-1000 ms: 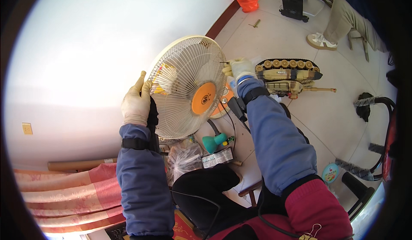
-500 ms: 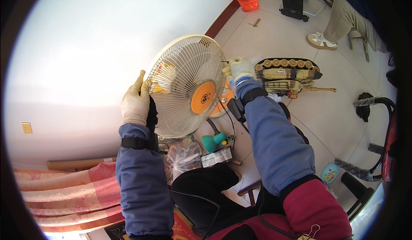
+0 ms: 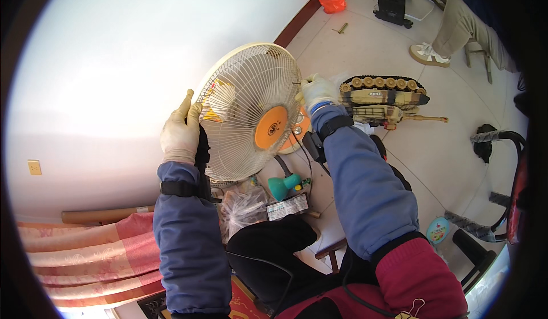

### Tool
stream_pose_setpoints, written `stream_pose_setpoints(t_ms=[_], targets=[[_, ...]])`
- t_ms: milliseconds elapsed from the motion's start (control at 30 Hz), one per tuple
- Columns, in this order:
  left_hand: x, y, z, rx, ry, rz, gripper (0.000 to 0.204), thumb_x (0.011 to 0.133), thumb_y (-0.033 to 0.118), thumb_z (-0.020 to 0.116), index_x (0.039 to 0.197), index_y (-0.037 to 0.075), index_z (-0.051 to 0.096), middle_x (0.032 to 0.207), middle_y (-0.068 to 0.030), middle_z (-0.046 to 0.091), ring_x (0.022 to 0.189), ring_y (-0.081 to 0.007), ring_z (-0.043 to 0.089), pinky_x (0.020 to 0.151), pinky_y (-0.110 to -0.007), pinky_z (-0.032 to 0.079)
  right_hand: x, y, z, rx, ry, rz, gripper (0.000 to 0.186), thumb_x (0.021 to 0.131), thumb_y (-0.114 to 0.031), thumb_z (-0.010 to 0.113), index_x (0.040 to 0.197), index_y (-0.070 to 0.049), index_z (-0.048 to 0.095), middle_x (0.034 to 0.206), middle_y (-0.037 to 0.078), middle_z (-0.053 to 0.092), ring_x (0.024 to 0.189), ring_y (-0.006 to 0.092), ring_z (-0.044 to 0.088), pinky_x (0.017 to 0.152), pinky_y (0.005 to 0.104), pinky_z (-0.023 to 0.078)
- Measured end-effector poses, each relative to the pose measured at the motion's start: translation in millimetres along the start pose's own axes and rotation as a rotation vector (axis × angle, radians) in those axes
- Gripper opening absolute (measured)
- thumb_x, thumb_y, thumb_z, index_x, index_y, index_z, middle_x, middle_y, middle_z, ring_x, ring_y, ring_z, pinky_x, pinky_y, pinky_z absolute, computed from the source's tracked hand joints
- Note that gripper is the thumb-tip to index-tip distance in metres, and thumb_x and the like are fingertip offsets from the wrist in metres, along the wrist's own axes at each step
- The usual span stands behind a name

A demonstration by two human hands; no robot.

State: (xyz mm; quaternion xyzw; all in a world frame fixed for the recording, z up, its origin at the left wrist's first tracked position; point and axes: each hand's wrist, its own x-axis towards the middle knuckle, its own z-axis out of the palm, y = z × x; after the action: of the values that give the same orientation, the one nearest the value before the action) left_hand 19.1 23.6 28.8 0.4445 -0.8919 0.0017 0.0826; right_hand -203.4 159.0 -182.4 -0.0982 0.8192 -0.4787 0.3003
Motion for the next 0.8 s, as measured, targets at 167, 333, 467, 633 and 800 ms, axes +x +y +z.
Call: stream_pose_setpoints(t_ms=[167,333,467,633,800], targets=[[0.5,0.6,0.0,-0.002,0.003,-0.001,0.048,0.103,0.054,0.048,0.146,0.034,0.054,0.121,-0.0137,0.07,0.115,-0.0306,0.066,0.099,-0.042,0.051,1.1,-2.5,4.2,-0.208,-0.116,-0.062,0.028,0.101,-0.027,0.055,0.112,-0.006,0.07,0.084,0.01,0.078,0.069,0.0189,0.074,0.063,0.0312,0.057],[-0.8,1.9,-1.9,0.003,0.005,-0.004,0.047,0.103,0.053,0.049,0.146,0.034,0.055,0.121,-0.0135,0.07,0.114,-0.0304,0.066,0.099,-0.041,0.051,-3.7,-9.9,2.3,-0.069,-0.432,0.081,0.03,0.102,-0.027,0.053,0.096,-0.006,0.074,0.078,0.008,0.077,0.063,0.0178,0.072,0.06,0.0326,0.058],[-2.6,4.0,-3.7,-0.019,-0.017,-0.033,0.047,0.103,0.052,0.05,0.146,0.034,0.054,0.121,-0.0131,0.071,0.114,-0.0298,0.066,0.098,-0.041,0.051,-7.4,-12.2,2.2,-0.047,-0.385,0.084,0.029,0.102,-0.024,0.053,0.103,-0.003,0.072,0.08,0.009,0.078,0.063,0.0166,0.072,0.059,0.0318,0.058],[-4.5,1.7,-3.2,-0.023,-0.01,-0.031,0.046,0.103,0.051,0.05,0.146,0.034,0.055,0.12,-0.0132,0.071,0.113,-0.0296,0.067,0.098,-0.04,0.051,-1.6,-9.5,4.7,0.009,-0.076,0.019,0.027,0.1,-0.027,0.054,0.115,-0.008,0.067,0.081,0.005,0.078,0.071,0.019,0.074,0.066,0.0344,0.057],[0.0,-3.5,0.4,-0.045,0.009,0.027,0.047,0.103,0.052,0.049,0.146,0.035,0.054,0.12,-0.0133,0.07,0.113,-0.0296,0.067,0.098,-0.041,0.051,-0.4,-8.7,-2.6,-0.008,-0.129,0.074,0.026,0.099,-0.029,0.054,0.111,-0.012,0.07,0.082,0.004,0.078,0.077,0.0204,0.076,0.076,0.0374,0.058]])
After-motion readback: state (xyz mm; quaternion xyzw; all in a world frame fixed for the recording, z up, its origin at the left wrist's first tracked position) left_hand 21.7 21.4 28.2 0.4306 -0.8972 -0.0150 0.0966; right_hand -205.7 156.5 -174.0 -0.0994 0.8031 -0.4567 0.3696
